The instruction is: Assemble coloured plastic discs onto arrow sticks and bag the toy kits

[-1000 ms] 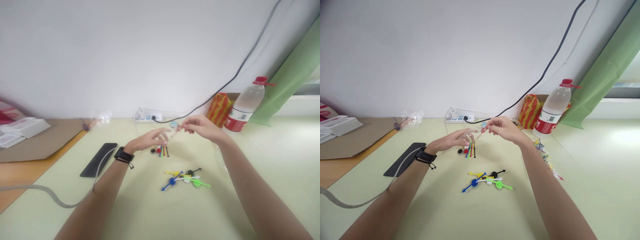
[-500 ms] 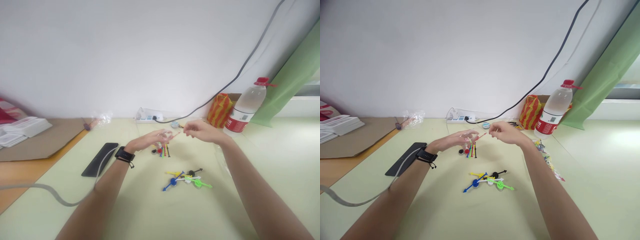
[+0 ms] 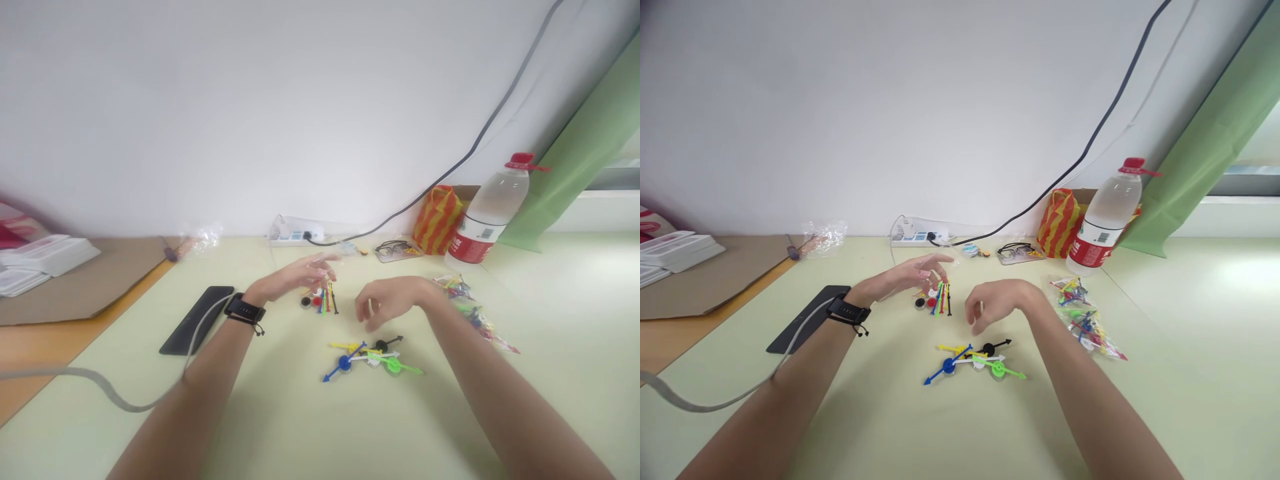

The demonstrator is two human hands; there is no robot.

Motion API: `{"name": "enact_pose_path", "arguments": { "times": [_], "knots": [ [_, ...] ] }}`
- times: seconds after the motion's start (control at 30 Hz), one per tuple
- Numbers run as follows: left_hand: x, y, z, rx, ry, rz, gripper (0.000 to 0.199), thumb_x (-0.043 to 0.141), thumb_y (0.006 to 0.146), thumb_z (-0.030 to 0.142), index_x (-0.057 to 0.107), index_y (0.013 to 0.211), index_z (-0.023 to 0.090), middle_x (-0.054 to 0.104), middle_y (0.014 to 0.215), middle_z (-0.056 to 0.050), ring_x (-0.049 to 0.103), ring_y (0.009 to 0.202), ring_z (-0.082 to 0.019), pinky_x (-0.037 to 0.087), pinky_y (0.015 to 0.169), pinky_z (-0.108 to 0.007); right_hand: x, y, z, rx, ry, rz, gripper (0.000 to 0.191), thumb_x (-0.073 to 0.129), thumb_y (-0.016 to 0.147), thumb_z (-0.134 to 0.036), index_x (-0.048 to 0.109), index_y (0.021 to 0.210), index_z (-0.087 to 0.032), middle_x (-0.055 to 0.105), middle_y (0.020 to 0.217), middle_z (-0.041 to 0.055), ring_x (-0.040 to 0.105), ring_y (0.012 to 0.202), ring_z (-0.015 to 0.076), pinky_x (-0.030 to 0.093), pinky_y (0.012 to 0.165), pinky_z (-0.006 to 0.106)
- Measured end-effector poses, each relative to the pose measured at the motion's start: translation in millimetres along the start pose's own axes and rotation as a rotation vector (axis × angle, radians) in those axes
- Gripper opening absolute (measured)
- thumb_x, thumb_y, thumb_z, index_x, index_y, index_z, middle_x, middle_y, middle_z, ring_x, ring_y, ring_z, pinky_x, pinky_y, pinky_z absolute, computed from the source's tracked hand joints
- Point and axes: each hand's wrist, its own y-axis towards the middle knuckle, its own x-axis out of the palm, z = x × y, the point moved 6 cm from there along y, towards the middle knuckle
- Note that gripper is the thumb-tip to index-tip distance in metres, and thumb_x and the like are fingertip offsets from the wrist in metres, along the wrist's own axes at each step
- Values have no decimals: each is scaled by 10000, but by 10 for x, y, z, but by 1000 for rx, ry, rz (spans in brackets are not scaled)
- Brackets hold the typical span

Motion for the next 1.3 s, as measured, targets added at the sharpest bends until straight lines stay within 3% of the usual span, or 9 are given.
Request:
{"name": "enact_pose_path", "arguments": {
  "times": [0.1, 0.2, 0.47, 0.77, 0.93, 1.03, 1.2, 1.3],
  "knots": [
    [-20, 14, -74, -16, 25, -2, 625, 603, 924, 513, 498, 1495, 280, 666, 1210, -118, 641, 846, -195, 496, 699, -308, 243, 184, -133, -11, 7, -173, 414, 882, 614, -457, 764, 913, -197, 757, 939, 12, 669, 801, 185, 472, 654, 250],
    [-44, 28, -139, -27, 59, -2, 667, 598, 924, 529, 459, 1526, 276, 663, 1214, -120, 644, 823, -190, 503, 714, -318, 378, 285, -211, 12, 29, -259, 431, 894, 579, -503, 762, 829, -177, 738, 806, 0, 653, 736, 170, 447, 609, 242],
    [-47, 3, -108, -29, 109, 16, 642, 617, 923, 542, 491, 1497, 285, 655, 1181, -102, 645, 831, -195, 494, 690, -305, 231, 251, -114, -41, 52, -101, 223, 790, 701, -349, 791, 834, -169, 760, 809, 7, 669, 749, 164, 451, 642, 232],
    [-40, -3, -109, -22, 117, 16, 634, 608, 938, 541, 481, 1507, 292, 655, 1185, -97, 636, 824, -188, 484, 721, -318, 276, 233, -140, 21, -27, -176, 239, 812, 661, -370, 767, 791, -175, 730, 777, -12, 643, 732, 166, 426, 597, 237],
    [-48, 2, -118, -19, 46, -4, 627, 592, 950, 548, 479, 1508, 283, 656, 1206, -112, 629, 839, -187, 478, 722, -309, 237, 226, -149, 25, -68, -113, 141, 713, 668, -237, 740, 794, -178, 724, 809, -1, 636, 733, 167, 427, 596, 241],
    [-41, -1, -108, -18, -3, -21, 625, 581, 964, 553, 468, 1516, 284, 655, 1217, -120, 628, 856, -192, 478, 731, -313, 195, 217, -128, 48, -91, -53, 165, 682, 706, -269, 738, 828, -174, 737, 864, 21, 641, 758, 174, 437, 615, 244],
    [-39, -19, -83, -19, -30, -23, 622, 569, 982, 547, 459, 1523, 261, 644, 1236, -137, 622, 866, -189, 476, 738, -304, 319, 273, -117, 39, -40, -220, 271, 741, 707, -409, 728, 808, -157, 717, 815, 16, 627, 752, 176, 433, 611, 247],
    [-42, -31, -69, -18, -32, -22, 598, 560, 989, 544, 480, 1508, 257, 642, 1236, -138, 626, 888, -199, 474, 747, -308, 322, 308, -97, 48, -44, -212, 255, 765, 682, -386, 723, 792, -160, 700, 787, -2, 605, 730, 166, 418, 602, 248]
  ]
}}
